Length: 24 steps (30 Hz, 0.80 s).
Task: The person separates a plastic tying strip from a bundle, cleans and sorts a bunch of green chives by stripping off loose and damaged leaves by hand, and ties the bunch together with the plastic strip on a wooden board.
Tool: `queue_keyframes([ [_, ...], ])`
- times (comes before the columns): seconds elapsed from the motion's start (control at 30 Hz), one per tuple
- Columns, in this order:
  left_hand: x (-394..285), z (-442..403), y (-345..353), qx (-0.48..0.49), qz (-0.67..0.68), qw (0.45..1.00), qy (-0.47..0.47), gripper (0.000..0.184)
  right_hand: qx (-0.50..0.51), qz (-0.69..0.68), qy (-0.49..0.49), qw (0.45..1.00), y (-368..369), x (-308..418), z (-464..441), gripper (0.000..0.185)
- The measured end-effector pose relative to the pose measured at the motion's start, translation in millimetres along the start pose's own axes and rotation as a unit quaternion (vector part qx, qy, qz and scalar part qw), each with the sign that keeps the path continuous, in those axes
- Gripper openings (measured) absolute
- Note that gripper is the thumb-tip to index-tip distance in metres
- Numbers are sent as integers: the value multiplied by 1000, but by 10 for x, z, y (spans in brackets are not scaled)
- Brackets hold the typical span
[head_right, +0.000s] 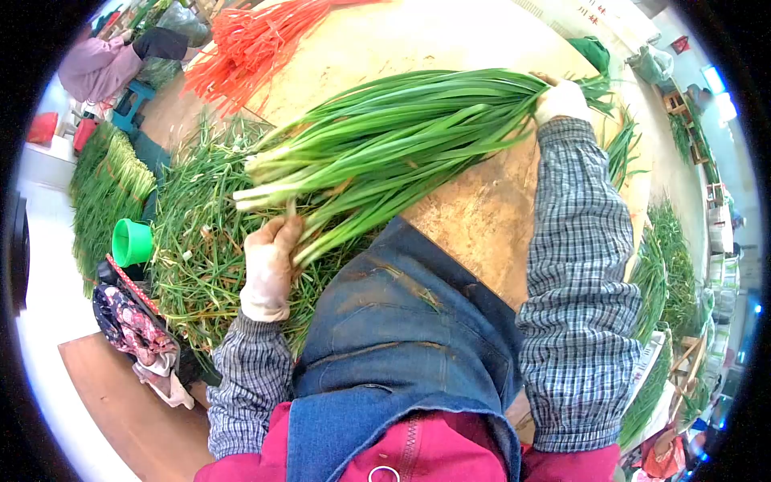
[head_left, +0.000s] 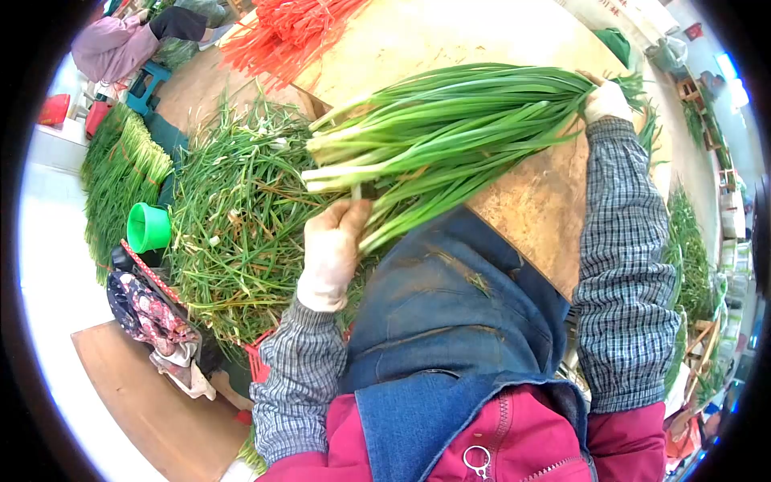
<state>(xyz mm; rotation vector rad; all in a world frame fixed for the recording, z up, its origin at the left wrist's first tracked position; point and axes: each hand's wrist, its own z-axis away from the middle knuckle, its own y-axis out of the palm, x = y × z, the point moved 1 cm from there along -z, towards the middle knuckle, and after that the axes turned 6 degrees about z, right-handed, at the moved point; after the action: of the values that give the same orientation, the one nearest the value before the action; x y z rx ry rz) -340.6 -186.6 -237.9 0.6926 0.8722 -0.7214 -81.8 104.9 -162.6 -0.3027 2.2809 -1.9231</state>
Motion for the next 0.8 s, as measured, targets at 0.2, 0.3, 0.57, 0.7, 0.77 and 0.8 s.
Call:
queue_keyframes([
  [0.2, 115, 81, -212, -84, -444, 765, 458, 6, 45, -225, 46, 972, 390, 113, -131, 24],
  [0.3, -68, 134, -93, 34, -531, 705, 469, 9, 37, -292, 47, 954, 426, 86, -130, 24],
  [0.57, -19, 199, -193, 40, -23, 999, -26, 19, 23, -236, 41, 971, 712, -143, -234, 28],
  [0.7, 204, 59, -1034, -237, -188, 949, 93, 20, 4, -227, 34, 973, 773, -137, -281, 30],
  [0.77, 386, 38, -1748, -285, -534, 779, 165, 22, 9, -179, 61, 982, 693, -90, -218, 30],
  [0.8, 333, 61, -1667, -212, -596, 733, 250, 23, 24, -277, 84, 957, 572, 26, -138, 29],
])
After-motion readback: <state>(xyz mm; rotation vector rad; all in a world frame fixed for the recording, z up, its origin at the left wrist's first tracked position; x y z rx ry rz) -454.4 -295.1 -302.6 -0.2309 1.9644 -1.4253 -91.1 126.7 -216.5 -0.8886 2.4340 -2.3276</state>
